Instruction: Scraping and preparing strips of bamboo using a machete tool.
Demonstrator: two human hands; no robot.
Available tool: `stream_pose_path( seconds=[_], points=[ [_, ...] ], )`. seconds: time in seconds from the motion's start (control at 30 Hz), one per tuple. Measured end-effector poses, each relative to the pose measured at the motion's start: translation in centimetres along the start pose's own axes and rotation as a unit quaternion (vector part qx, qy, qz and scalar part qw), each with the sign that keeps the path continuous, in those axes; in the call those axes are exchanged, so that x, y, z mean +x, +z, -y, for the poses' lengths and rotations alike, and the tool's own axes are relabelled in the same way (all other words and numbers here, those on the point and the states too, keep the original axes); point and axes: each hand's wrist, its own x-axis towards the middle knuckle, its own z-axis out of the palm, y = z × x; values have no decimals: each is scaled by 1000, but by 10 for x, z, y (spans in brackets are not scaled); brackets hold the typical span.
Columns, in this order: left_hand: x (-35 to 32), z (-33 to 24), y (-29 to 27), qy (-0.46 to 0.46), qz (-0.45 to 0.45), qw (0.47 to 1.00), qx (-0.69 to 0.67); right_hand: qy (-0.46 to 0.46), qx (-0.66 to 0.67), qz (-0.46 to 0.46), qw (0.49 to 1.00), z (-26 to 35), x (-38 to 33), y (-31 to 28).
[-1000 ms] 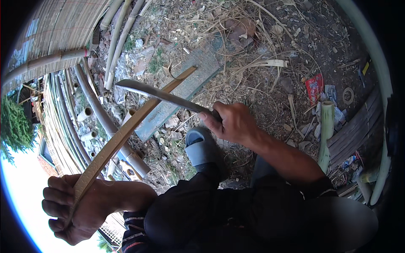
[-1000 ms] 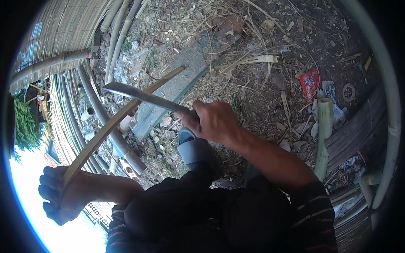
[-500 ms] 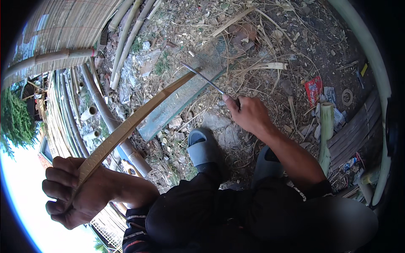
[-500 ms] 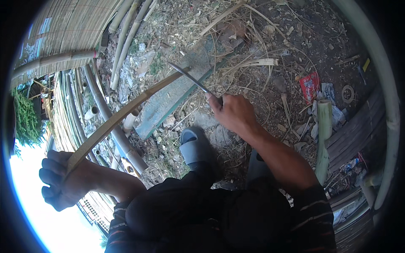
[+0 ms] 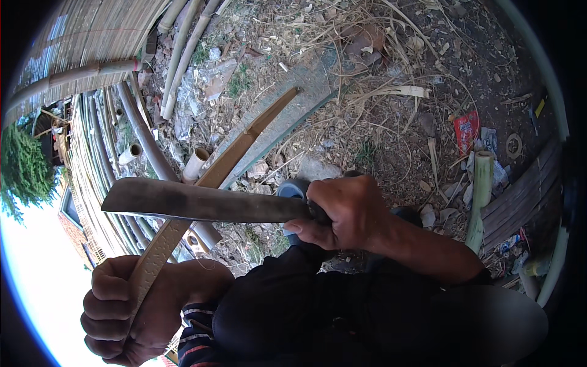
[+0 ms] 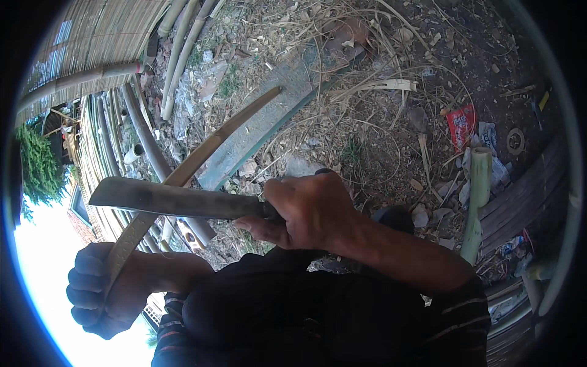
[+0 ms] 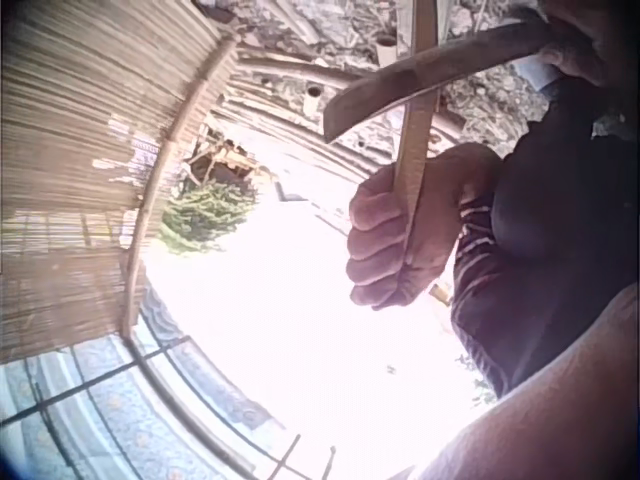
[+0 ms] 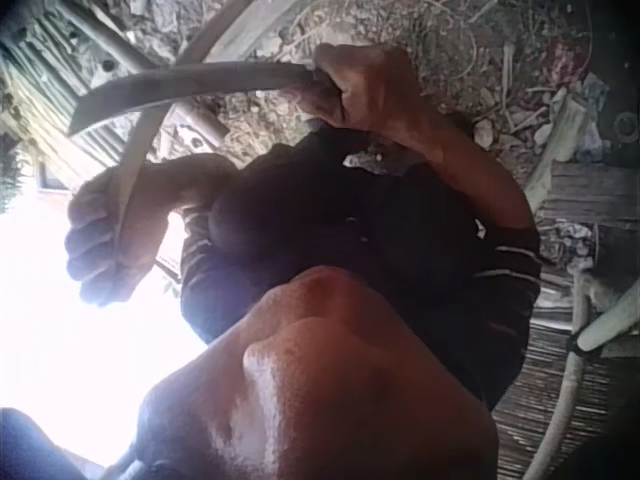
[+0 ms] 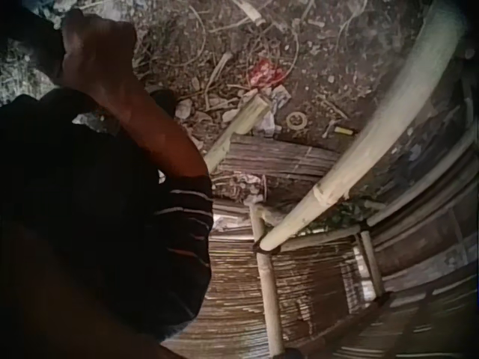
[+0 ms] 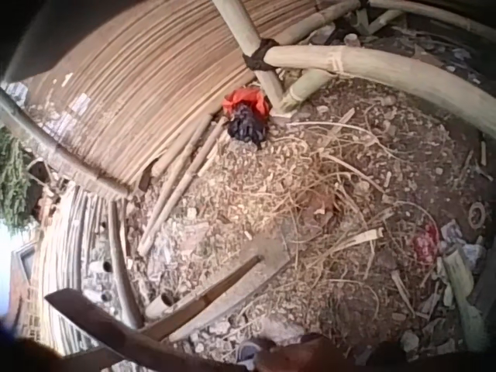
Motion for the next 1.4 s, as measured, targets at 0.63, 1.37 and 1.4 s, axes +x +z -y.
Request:
stream_pose_path(
  seconds=[0.63, 1.37, 1.4],
  points=[
    [12, 26, -4, -4, -56, 998, 10, 283, -122, 66, 949, -94, 8, 22],
    [17, 37, -30, -72, -44, 994, -75, 379, -2, 48, 924, -75, 4, 0],
    [21, 30, -26, -60, -35, 996, -53, 338, 54, 25, 939, -49, 8, -3]
  ],
)
